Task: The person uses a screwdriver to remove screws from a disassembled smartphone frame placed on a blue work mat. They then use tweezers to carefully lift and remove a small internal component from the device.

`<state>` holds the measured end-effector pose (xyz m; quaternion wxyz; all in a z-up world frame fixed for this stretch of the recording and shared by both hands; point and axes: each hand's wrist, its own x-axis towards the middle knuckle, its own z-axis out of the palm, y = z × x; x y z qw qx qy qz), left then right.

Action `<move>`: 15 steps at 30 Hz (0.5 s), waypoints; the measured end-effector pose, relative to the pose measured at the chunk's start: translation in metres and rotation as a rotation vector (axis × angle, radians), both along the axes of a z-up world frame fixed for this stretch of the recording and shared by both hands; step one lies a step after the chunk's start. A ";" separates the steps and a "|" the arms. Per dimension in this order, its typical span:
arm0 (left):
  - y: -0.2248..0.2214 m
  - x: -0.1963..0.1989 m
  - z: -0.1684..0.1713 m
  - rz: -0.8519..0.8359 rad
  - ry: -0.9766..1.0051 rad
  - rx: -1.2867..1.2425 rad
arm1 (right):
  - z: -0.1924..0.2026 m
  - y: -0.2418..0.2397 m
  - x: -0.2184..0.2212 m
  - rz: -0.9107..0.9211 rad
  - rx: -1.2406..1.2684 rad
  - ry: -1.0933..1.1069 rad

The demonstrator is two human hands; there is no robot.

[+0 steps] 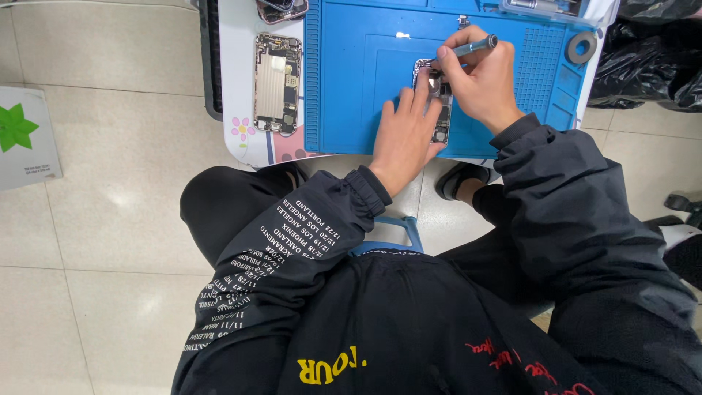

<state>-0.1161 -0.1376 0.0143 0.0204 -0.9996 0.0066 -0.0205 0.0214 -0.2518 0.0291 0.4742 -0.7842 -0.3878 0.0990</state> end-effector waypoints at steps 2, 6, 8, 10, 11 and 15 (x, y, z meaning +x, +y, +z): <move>-0.002 0.001 -0.002 0.004 0.011 0.006 | 0.001 0.000 0.000 0.003 -0.022 -0.010; -0.003 0.001 0.001 0.007 0.024 0.038 | 0.003 0.001 0.001 0.005 -0.043 -0.023; -0.003 0.002 0.001 0.007 0.026 0.038 | 0.002 0.000 0.002 0.001 -0.058 -0.056; -0.003 0.001 0.001 0.007 0.033 0.039 | 0.000 0.000 0.002 -0.002 -0.073 -0.085; -0.003 0.001 0.001 0.005 0.030 0.041 | -0.001 0.000 0.003 0.002 -0.078 -0.111; -0.002 0.001 0.002 0.000 0.020 0.042 | -0.005 -0.001 0.006 0.003 -0.106 -0.133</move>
